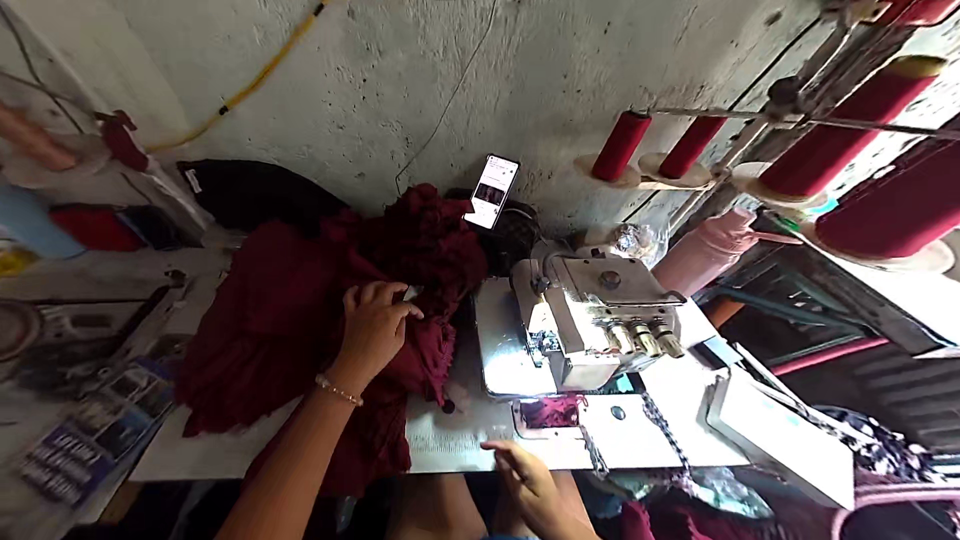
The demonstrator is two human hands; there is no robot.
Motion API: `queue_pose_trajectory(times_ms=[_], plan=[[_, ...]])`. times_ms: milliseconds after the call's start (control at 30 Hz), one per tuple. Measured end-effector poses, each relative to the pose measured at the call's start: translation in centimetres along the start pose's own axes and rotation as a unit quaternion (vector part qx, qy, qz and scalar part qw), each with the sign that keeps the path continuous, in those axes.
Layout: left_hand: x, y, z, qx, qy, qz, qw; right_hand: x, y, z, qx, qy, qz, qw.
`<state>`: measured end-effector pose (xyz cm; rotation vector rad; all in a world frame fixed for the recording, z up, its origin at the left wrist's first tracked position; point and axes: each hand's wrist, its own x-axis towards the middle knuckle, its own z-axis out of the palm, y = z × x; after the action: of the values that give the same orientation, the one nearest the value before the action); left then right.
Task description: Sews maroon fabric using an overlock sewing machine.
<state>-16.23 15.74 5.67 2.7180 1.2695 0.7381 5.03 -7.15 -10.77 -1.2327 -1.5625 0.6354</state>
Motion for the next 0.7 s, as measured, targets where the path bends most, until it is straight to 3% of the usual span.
queue_pose_trajectory(times_ms=[100, 200, 267, 433, 567, 700], plan=[[1.0, -0.3, -0.4, 0.031, -0.119, 0.003, 0.992, 4.3, -1.1, 3.4, -0.019, -0.003, -0.023, 1.0], [1.8, -0.7, -0.8, 0.074, -0.213, -0.002, 0.974, 7.9, -2.9, 5.3, -0.022, -0.042, 0.09, 0.995], [2.2, -1.1, -0.9, 0.101, -0.23, 0.001, 0.968, 9.4, -3.2, 6.1, -0.005, -0.042, 0.159, 0.986], [1.7, -2.7, -1.3, 0.067, -0.178, 0.018, 0.982, 11.3, -2.9, 7.0, 0.051, 0.016, 0.179, 0.982], [1.2, -2.9, -1.6, 0.031, -0.149, 0.02, 0.988, 12.5, -2.2, 7.6, 0.037, 0.028, 0.099, 0.994], [1.1, -2.9, -2.0, 0.033, -0.046, 0.073, 0.996, 11.4, -3.9, 5.9, 0.082, 0.044, 0.009, 0.996]])
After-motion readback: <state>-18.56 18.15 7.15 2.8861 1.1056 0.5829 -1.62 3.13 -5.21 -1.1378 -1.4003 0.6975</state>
